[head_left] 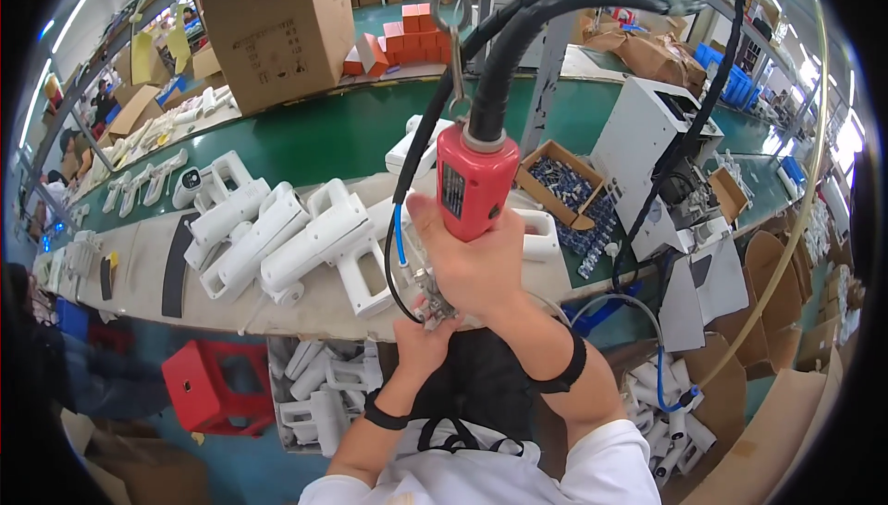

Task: The person picks up a white plastic housing, positions it under a pneumatic screwdriver to drive screws, and then fastens a small metal component to the tool's tip before placing the housing into a bin.

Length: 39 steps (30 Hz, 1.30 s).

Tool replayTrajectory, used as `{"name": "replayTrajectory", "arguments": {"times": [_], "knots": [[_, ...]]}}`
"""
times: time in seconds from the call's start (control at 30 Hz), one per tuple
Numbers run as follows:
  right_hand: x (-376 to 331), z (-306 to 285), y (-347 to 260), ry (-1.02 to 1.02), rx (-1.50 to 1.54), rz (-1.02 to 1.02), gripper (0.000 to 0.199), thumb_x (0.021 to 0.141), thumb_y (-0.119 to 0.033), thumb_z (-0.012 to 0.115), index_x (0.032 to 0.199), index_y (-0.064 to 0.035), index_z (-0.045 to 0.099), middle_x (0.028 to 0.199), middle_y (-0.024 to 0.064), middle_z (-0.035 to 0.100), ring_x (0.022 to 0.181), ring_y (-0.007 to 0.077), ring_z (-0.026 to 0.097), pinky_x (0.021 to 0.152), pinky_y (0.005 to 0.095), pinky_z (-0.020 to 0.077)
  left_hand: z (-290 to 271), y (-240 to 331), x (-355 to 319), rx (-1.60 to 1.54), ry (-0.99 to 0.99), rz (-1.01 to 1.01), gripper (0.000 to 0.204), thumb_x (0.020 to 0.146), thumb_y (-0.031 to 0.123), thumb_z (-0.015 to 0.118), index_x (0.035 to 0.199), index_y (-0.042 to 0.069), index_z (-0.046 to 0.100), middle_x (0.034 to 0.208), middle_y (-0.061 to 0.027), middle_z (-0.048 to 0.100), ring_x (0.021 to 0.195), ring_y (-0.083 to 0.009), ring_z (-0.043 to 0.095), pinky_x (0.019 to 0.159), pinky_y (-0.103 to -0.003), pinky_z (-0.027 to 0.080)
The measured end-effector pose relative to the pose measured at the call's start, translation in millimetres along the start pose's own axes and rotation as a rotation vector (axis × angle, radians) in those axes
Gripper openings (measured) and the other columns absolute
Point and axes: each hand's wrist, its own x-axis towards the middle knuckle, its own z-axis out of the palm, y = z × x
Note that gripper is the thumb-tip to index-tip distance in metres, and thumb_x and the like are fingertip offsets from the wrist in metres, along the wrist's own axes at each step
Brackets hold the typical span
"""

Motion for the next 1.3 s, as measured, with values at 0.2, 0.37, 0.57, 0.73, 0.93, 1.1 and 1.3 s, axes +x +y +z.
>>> {"name": "replayTrajectory", "arguments": {"times": [0.2,0.37,0.57,0.73,0.93,1.1,1.3], "knots": [[-5.4,-4.0,-1.8,-0.032,0.044,-0.026,0.02,0.085,-0.018,0.071,0.083,-0.0006,0.061,0.069,-0.0017,0.06,0.064,0.0038,0.05,0.057,0.0232,0.0425,4.2,-3.2,-0.3,-0.204,0.024,-0.139,0.032,0.076,-0.005,0.068,0.107,-0.004,0.06,0.102,-0.0082,0.065,0.092,-0.0121,0.061,0.08,-0.029,0.049],[-1.4,3.5,3.8,-0.021,0.076,-0.142,0.02,0.083,-0.017,0.07,0.092,-0.0005,0.063,0.06,0.0025,0.06,0.055,0.0046,0.05,0.05,0.0243,0.0417,14.1,-39.9,5.6,-0.281,0.016,-0.006,0.046,0.075,-0.007,0.068,0.118,-0.005,0.052,0.106,-0.0084,0.063,0.097,-0.0152,0.061,0.087,-0.03,0.048],[6.0,-4.3,-23.6,-0.034,0.029,-0.095,0.025,0.084,-0.022,0.072,0.085,0.0003,0.063,0.07,-0.0009,0.06,0.065,0.0051,0.052,0.059,0.0228,0.0435,7.8,-32.6,4.5,-0.282,-0.025,0.02,0.058,0.076,-0.006,0.07,0.127,-0.005,0.043,0.116,-0.0101,0.059,0.105,-0.0175,0.059,0.092,-0.032,0.046],[6.4,-3.2,-10.2,-0.035,0.076,-0.121,0.026,0.084,-0.023,0.073,0.084,0.0006,0.062,0.071,-0.0003,0.061,0.066,0.0054,0.052,0.059,0.0223,0.0431,7.2,5.8,13.4,-0.358,-0.005,0.025,0.051,0.077,-0.002,0.071,0.123,-0.005,0.049,0.112,-0.009,0.062,0.104,-0.0163,0.059,0.091,-0.03,0.046],[10.6,-5.4,-16.9,0.007,0.072,-0.114,0.026,0.083,-0.023,0.074,0.083,-0.0004,0.062,0.07,-0.0012,0.06,0.065,0.0048,0.051,0.059,0.0222,0.0425,-3.4,27.8,23.6,-0.219,-0.052,0.033,0.032,0.077,0.003,0.073,0.106,-0.003,0.063,0.111,-0.0061,0.063,0.103,-0.014,0.058,0.091,-0.031,0.045],[16.9,-12.0,-21.4,0.054,0.136,-0.06,0.027,0.083,-0.025,0.074,0.081,-0.0013,0.062,0.063,-0.0015,0.057,0.052,0.0049,0.05,0.047,0.0209,0.038,-21.6,-0.6,23.4,-0.204,-0.125,-0.062,0.052,0.071,0.005,0.079,0.118,0.002,0.059,0.114,-0.0054,0.062,0.112,-0.0142,0.052,0.099,-0.033,0.037],[22.7,-14.9,-21.1,0.039,0.12,-0.057,0.028,0.084,-0.027,0.073,0.08,-0.0015,0.062,0.058,-0.0014,0.055,0.046,0.0055,0.049,0.042,0.0209,0.0354,-28.4,-7.4,14.7,-0.224,-0.178,-0.015,0.061,0.069,0.007,0.081,0.125,0.003,0.056,0.117,-0.0048,0.061,0.113,-0.0121,0.05,0.102,-0.032,0.034]]}}
